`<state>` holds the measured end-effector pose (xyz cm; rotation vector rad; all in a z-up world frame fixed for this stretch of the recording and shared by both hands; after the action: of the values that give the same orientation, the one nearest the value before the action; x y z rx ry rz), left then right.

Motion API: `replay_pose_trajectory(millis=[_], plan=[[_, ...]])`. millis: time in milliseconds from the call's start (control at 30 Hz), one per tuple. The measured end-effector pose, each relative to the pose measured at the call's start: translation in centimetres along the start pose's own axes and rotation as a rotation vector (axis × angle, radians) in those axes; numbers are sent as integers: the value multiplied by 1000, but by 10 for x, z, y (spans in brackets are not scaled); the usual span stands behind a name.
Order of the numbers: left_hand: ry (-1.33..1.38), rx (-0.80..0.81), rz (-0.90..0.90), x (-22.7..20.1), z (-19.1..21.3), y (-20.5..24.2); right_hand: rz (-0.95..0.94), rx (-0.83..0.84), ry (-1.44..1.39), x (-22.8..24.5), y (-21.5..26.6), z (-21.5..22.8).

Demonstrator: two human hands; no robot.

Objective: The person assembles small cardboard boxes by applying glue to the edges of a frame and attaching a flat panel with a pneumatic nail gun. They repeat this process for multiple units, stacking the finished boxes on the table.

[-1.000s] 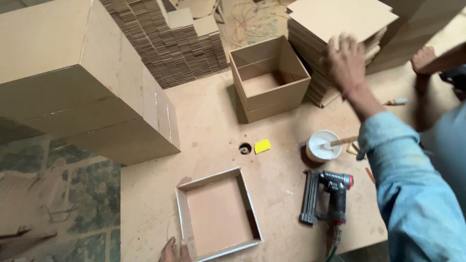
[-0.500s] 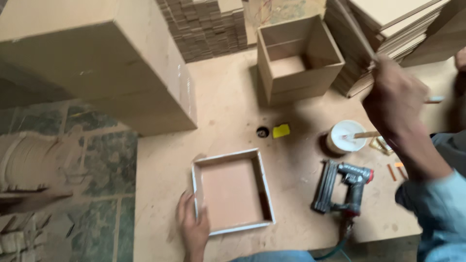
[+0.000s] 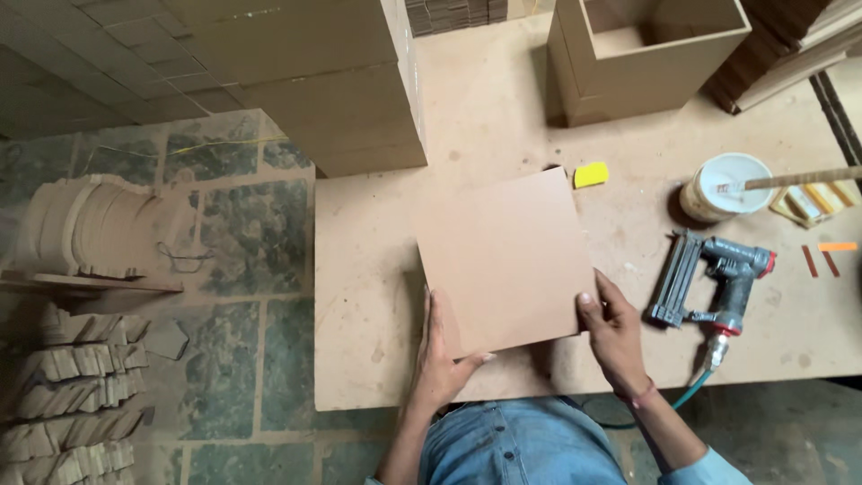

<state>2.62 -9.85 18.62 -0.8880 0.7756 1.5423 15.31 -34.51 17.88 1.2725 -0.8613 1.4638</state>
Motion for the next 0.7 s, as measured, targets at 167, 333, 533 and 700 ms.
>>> replay_pose_trajectory(millis=[167,333,533,700], plan=[[-279,11,-33,37,8,-8,93,13,167,-29,6,-18],[-184,80,-1,57,2,-14,26,-6,223,-40,11,-24],[-58,84,11,62,-3,-13,74,0,235,-46,7,-26],[-44,99,6,61,-2,-13,38,-15,274,-52,8,-27]])
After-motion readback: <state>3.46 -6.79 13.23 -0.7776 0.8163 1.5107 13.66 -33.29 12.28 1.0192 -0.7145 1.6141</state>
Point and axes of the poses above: each hand's wrist, its own y-axis away from the middle knuckle, its own z-axis out of the back of the hand, x = y × z, the point moved 2 cm from there along -y, towards the middle knuckle, and after that the axes turned 8 degrees about x, right-handed, at the moved point
